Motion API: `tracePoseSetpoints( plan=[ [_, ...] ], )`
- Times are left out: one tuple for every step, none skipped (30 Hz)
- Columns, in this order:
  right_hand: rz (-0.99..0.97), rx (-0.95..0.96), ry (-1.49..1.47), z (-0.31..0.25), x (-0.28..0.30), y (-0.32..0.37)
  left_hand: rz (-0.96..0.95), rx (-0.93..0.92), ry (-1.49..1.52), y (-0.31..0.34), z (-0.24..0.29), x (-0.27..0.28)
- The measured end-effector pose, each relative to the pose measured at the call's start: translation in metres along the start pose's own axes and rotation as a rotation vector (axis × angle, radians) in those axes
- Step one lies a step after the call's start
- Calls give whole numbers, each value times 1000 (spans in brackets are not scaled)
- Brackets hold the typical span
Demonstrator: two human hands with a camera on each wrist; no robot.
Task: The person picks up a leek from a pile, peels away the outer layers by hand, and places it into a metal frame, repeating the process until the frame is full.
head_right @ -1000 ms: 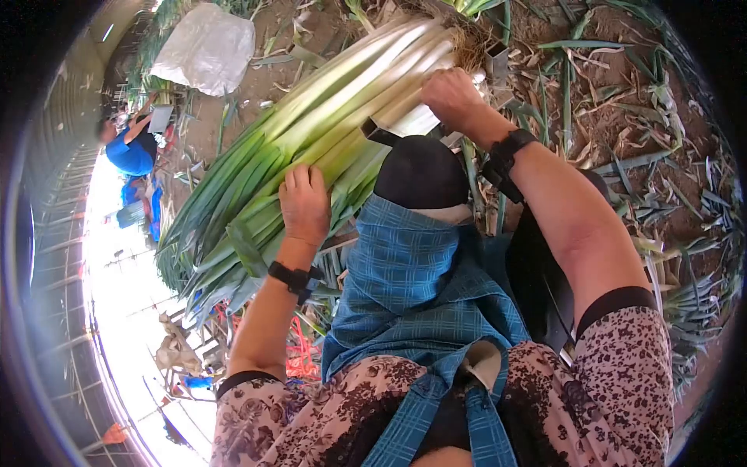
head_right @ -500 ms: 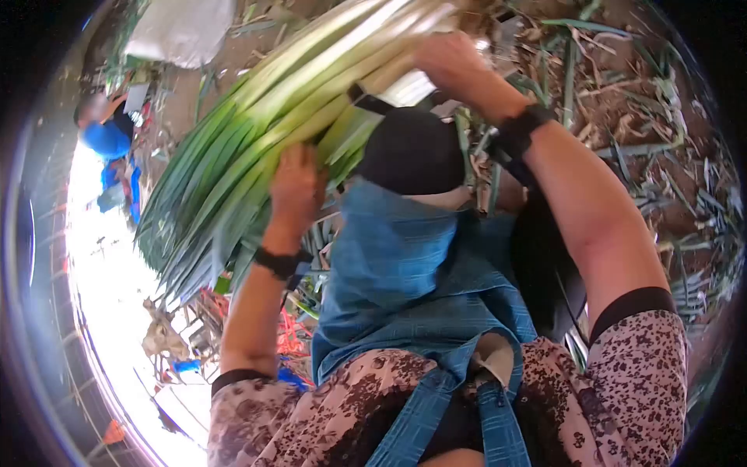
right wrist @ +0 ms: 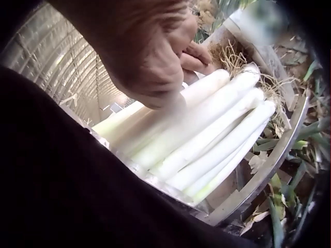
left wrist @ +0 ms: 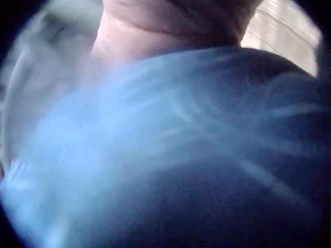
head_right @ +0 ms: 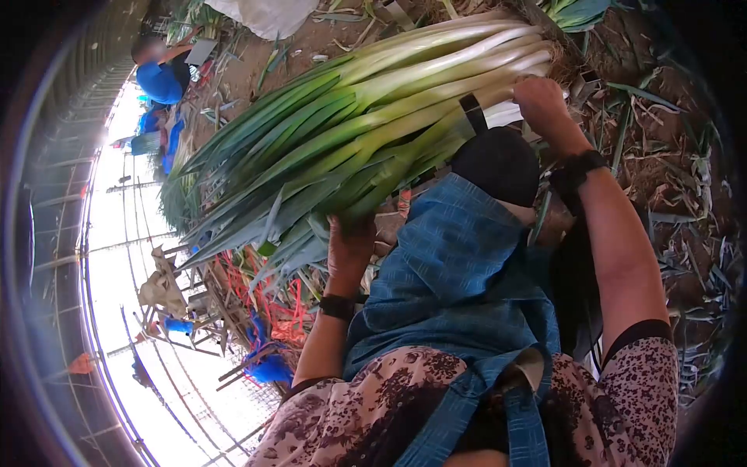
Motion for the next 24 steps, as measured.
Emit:
tracePoseSetpoints(
  plan=[
    [-1, -5, -6, 1, -2, -1, 80, -206, -48, 5, 18, -3],
    [9, -3, -7, 1, 0, -4, 156, -414, -101, 11, 38, -7],
    [18, -29, -13, 3, 0, -4, 88, -425, -83, 13, 52, -21],
    [19, -52, -21, 4, -2, -2, 92, -426, -86, 17, 63, -29],
    [15, -51, -25, 2, -3, 0, 182, -447, -159, 23, 75, -32],
    [3, -50, -31, 3, -2, 0, 267, -468, -232, 27, 84, -36],
    [-7, -53, -36, 5, -1, -1, 292, -501, -250, 29, 90, -43],
    [-13, -59, -35, 8, -1, 0, 292, -493, -248, 30, 95, -49],
    [-24, -39, -45, 8, -3, 0, 322, -474, -301, 36, 102, -52],
    [-33, -16, -57, 8, -4, -1, 351, -457, -354, 41, 111, -56],
    [-37, -14, -58, 10, -7, -3, 355, -456, -353, 45, 122, -65],
    [-26, 0, -35, 12, -10, -4, 362, -479, -332, 49, 136, -76],
    [-15, 14, -12, 12, -14, -3, 369, -502, -312, 52, 151, -81],
    [-19, 11, -16, 12, -14, -1, 372, -498, -315, 56, 170, -69],
    [-21, 11, -26, 11, -11, -1, 497, -480, -538, 62, 197, -46],
    [-21, 10, -35, 11, -8, -2, 618, -459, -762, 66, 216, -35],
    [-21, 9, -38, 10, -7, -3, 619, -458, -765, 60, 220, -34],
    [-23, -15, -59, 11, -6, -4, 738, -425, -899, 58, 227, -32],
    [-27, -42, -79, 12, -6, -3, 855, -386, -1032, 59, 233, -30],
    [-28, -47, -77, 11, -7, -2, 851, -382, -1032, 59, 239, -17],
    [-45, -29, -67, 8, -6, -2, 783, -204, -1728, 46, 249, -16],
    [-58, -14, -55, 7, -4, -3, 625, 16, -2408, 27, 237, -10],
    [-48, -30, -44, 8, -3, -4, 624, -69, -2568, 26, 228, -4],
    [-35, -26, -14, 7, -5, -4, 596, -90, -2566, 29, 221, -3]
  ],
)
Point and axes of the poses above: each hand's wrist, its own y-axis away from the middle knuckle, its own x-axis out of the back of the hand, z = x × y, the point moved 8 cm from there along -y, towards the middle knuckle, and after that the axes turned 14 degrees about -z, right-handed, at the moved point
